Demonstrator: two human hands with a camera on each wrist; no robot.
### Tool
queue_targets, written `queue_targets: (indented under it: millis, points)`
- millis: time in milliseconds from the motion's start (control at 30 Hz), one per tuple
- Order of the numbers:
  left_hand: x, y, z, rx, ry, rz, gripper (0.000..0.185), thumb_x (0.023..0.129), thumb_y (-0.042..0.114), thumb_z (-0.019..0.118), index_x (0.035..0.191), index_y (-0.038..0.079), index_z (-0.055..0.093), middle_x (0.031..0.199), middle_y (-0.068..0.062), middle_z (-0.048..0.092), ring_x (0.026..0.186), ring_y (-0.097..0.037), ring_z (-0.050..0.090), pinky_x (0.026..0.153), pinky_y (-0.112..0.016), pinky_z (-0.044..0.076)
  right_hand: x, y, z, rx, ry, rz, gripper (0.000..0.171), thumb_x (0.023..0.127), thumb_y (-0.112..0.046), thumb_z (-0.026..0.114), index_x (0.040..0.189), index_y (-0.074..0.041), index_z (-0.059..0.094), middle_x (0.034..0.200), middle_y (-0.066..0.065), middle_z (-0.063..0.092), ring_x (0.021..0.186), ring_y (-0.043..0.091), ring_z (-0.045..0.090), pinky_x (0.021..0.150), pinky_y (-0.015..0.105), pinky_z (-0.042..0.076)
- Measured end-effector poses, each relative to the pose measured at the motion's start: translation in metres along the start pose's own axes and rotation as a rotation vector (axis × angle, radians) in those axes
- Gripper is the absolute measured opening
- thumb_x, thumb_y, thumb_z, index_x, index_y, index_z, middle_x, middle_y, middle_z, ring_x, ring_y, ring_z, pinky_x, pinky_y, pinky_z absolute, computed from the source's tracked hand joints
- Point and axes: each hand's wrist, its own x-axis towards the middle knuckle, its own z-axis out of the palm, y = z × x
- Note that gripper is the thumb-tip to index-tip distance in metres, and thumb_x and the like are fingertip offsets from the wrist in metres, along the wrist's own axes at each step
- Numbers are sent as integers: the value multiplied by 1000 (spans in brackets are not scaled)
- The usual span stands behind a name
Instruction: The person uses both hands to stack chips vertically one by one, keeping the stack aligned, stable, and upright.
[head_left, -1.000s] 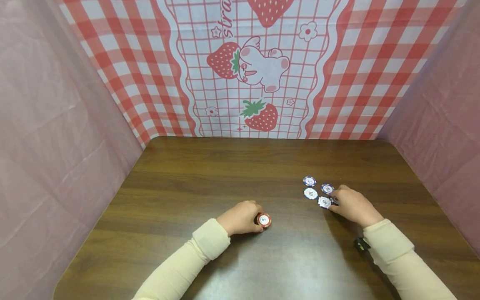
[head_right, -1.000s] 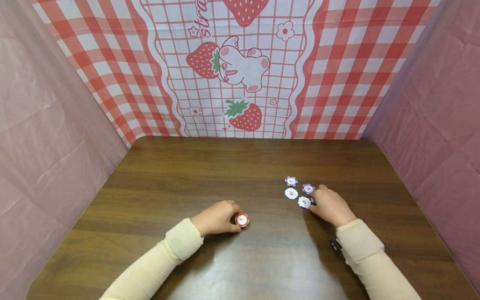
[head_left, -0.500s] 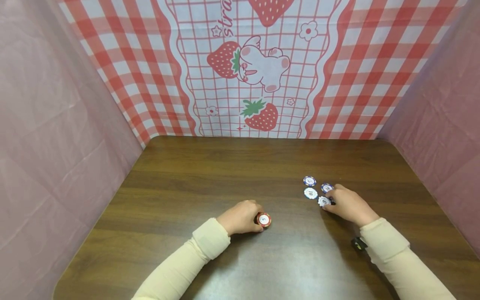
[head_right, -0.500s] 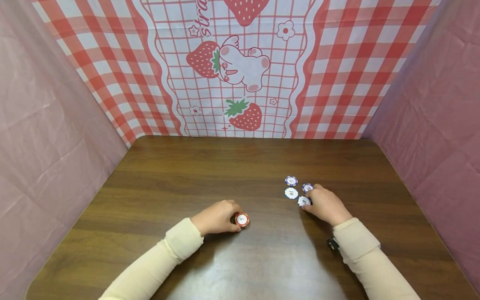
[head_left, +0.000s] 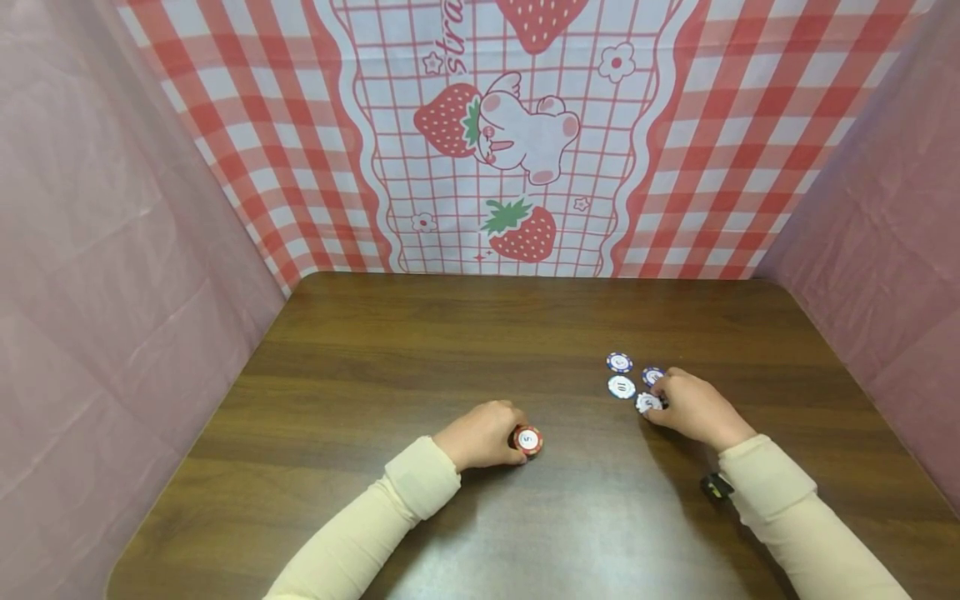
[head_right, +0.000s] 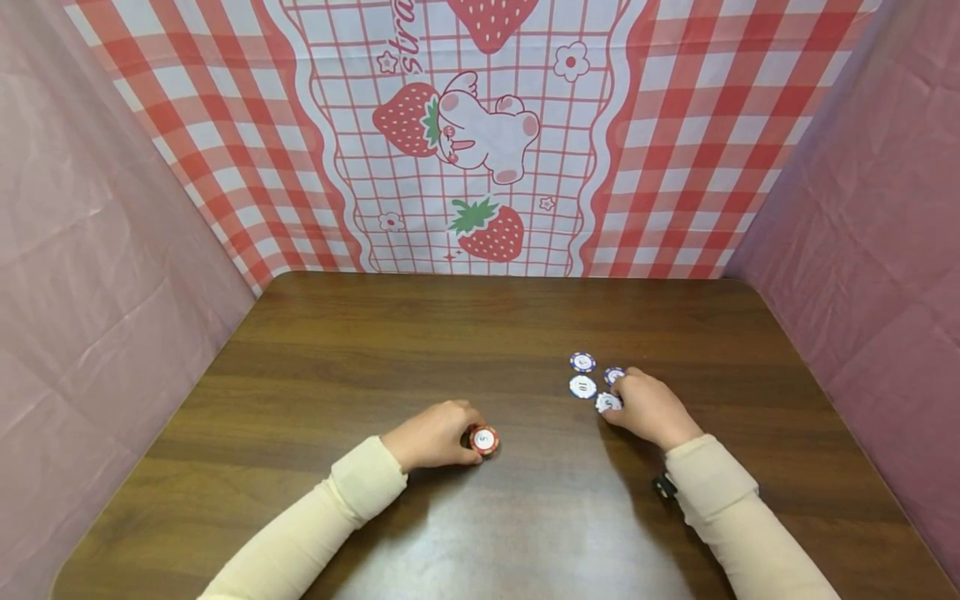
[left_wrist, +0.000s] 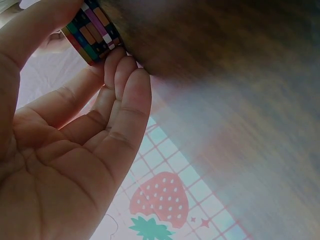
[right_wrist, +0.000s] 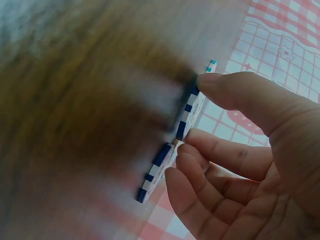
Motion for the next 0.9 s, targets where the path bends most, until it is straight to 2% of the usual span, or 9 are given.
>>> queue_targets:
  millis: [300,433,600,900]
  points:
    - [-1,1,-1,15,-10,-5,25,74,26,81,95,14,73,87,5,67,79,-7,57,72,-20,47,1,-16,-7,37,21,-27,19,77,-19,77,74,-10,61,66,-2,50,62,12,42,57,30,35]
    - [-1,1,-1,16,-12,-9,26,74,26,81,96,15,73,88,5,67,79,-7,57,72,-20,47,2,-27,-9,57,34,-49,17,76,-17,77,80,-6,65,70,-1,56,63,11,44,58,30,37]
    - [-1,1,0,8,-8,-11,26,73,26,81,95,15,73,87,5,67,79,-6,56,72,-19,46,4,-42,-11,69,73,-92,22,74,-17,78,87,-2,67,76,2,59,67,12,48,61,31,41]
    - [-1,2,0,20,-7,-8,26,74,27,81,96,15,73,89,5,68,81,-8,58,73,-21,47,11,-72,-12,92,113,-201,21,71,-17,79,87,-7,69,77,-3,64,65,7,51,61,29,45]
